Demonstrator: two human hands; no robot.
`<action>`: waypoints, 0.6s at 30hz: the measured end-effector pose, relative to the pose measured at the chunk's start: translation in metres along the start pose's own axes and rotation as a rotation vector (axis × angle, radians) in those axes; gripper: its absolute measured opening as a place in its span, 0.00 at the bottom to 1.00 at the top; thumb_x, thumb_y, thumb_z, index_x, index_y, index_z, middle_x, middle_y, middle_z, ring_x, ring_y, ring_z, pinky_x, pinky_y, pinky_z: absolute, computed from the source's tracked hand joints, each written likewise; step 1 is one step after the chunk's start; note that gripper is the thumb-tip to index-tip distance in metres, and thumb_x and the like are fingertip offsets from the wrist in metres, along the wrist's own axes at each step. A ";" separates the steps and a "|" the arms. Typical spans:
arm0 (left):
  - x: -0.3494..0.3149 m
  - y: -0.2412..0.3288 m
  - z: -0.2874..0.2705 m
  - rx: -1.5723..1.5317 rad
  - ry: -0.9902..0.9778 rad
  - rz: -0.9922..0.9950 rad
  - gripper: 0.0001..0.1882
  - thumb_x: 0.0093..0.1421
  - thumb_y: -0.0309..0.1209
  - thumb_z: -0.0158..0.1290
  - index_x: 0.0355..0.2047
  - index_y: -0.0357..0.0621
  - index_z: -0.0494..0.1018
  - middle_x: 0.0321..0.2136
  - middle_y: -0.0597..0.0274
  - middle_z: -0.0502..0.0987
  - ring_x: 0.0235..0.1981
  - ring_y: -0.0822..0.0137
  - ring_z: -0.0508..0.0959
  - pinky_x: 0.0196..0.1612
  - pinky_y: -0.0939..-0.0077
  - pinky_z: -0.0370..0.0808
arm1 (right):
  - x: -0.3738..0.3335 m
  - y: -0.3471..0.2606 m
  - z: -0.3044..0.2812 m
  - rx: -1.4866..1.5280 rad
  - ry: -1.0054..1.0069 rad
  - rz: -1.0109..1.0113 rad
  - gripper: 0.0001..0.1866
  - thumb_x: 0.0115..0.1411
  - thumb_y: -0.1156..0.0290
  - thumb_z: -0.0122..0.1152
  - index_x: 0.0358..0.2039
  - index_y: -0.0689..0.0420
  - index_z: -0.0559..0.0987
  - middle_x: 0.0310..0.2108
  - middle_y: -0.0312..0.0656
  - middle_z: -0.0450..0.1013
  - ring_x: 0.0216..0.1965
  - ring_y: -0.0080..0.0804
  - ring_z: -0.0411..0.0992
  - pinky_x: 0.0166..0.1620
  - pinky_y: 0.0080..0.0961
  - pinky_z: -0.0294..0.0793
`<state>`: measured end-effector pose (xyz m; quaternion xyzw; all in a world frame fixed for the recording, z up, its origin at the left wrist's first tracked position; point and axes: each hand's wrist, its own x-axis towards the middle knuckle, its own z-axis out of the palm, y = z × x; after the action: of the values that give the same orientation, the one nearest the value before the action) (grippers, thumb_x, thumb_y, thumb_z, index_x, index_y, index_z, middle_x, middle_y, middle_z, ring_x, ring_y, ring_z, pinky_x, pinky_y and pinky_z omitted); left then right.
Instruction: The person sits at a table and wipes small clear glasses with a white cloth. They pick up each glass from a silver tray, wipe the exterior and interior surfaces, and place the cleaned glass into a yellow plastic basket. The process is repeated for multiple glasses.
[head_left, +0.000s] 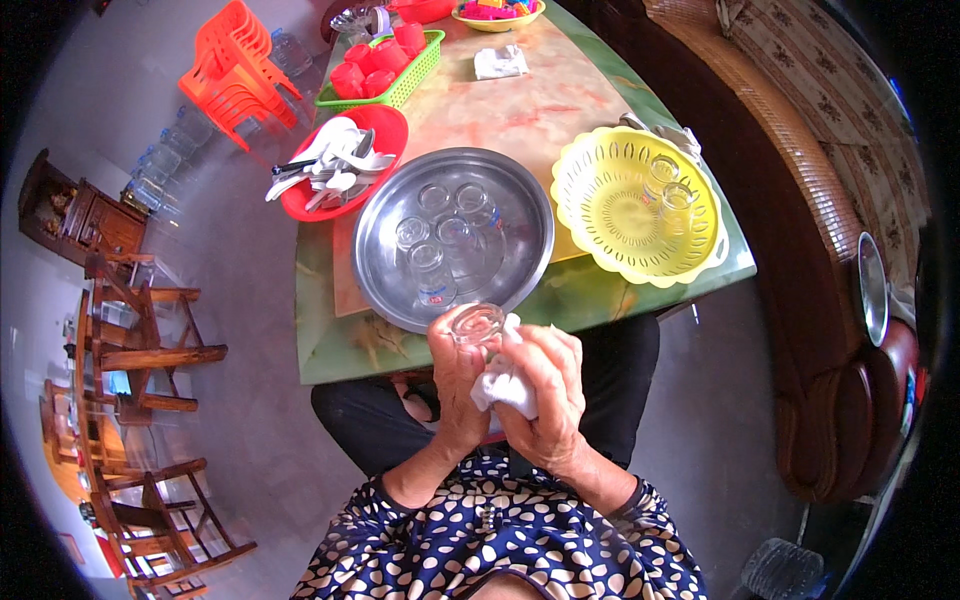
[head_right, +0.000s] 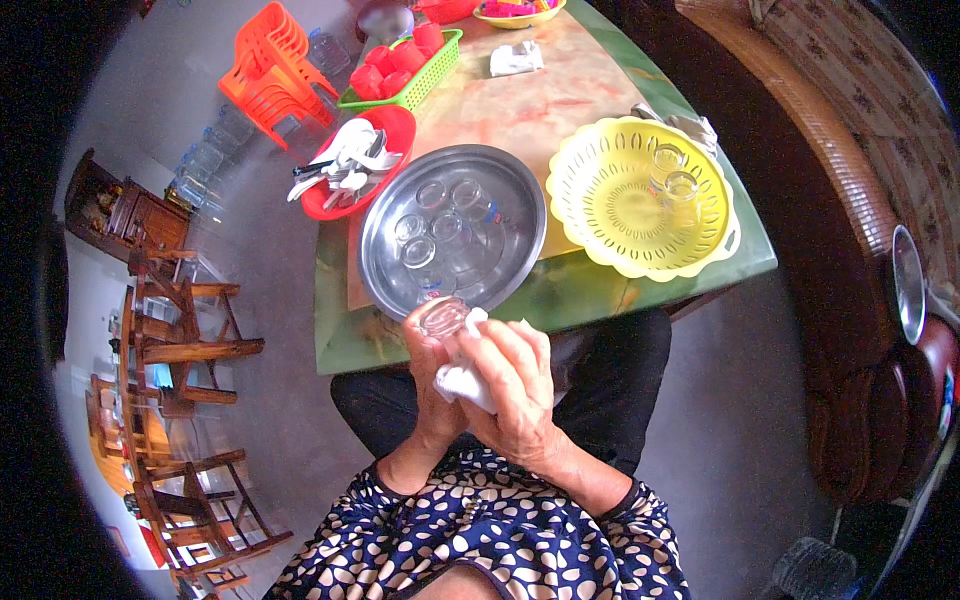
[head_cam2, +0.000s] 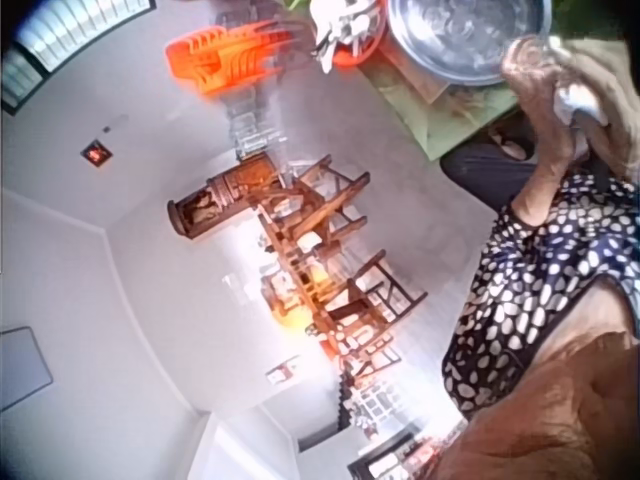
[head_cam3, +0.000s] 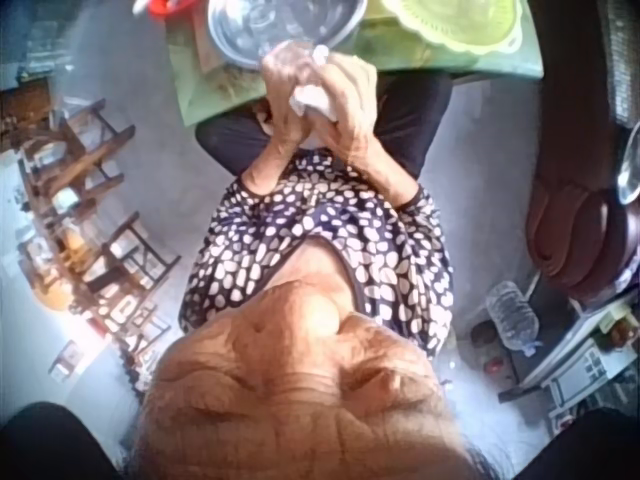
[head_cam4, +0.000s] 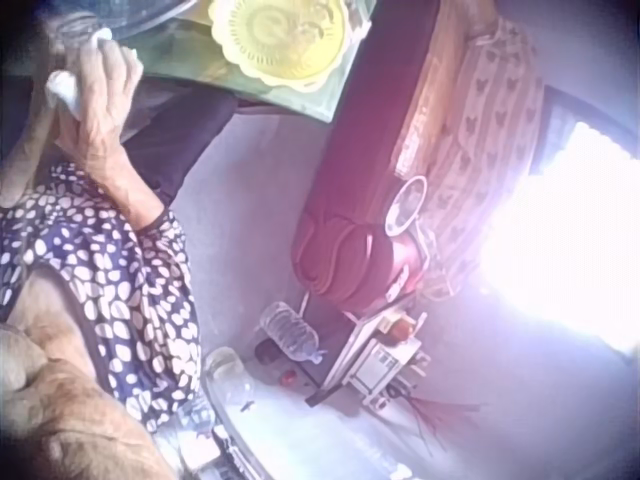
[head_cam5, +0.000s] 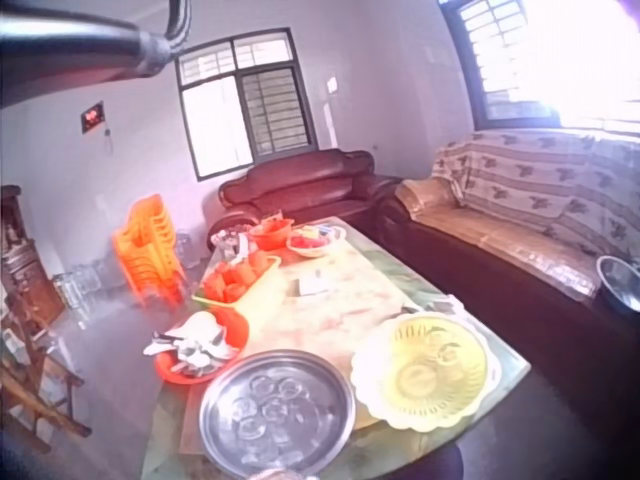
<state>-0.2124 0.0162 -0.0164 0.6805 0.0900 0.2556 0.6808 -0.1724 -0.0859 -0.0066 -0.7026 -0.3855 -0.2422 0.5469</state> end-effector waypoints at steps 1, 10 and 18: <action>0.000 0.000 0.000 0.019 -0.020 0.017 0.28 0.65 0.49 0.39 0.54 0.37 0.55 0.47 0.55 0.66 0.48 0.68 0.68 0.53 0.72 0.64 | 0.001 0.002 0.002 0.052 0.013 0.068 0.29 0.41 0.76 0.64 0.47 0.65 0.71 0.46 0.53 0.69 0.46 0.49 0.68 0.50 0.44 0.65; -0.004 -0.013 0.000 -0.096 -0.004 -0.038 0.27 0.67 0.50 0.36 0.54 0.42 0.57 0.49 0.60 0.65 0.50 0.69 0.66 0.54 0.72 0.63 | 0.016 0.020 0.001 0.630 -0.119 0.749 0.14 0.60 0.71 0.49 0.46 0.62 0.71 0.35 0.44 0.72 0.36 0.30 0.71 0.42 0.23 0.70; 0.008 -0.003 -0.003 -0.126 0.212 -0.115 0.27 0.67 0.52 0.34 0.53 0.41 0.58 0.44 0.60 0.67 0.44 0.69 0.69 0.49 0.73 0.67 | -0.018 0.003 0.010 0.188 -0.086 0.254 0.30 0.42 0.80 0.60 0.50 0.64 0.70 0.48 0.55 0.67 0.49 0.53 0.65 0.54 0.42 0.62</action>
<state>-0.2062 0.0233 -0.0181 0.5991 0.1841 0.2917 0.7225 -0.1818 -0.0813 -0.0249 -0.7011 -0.3378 -0.1036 0.6194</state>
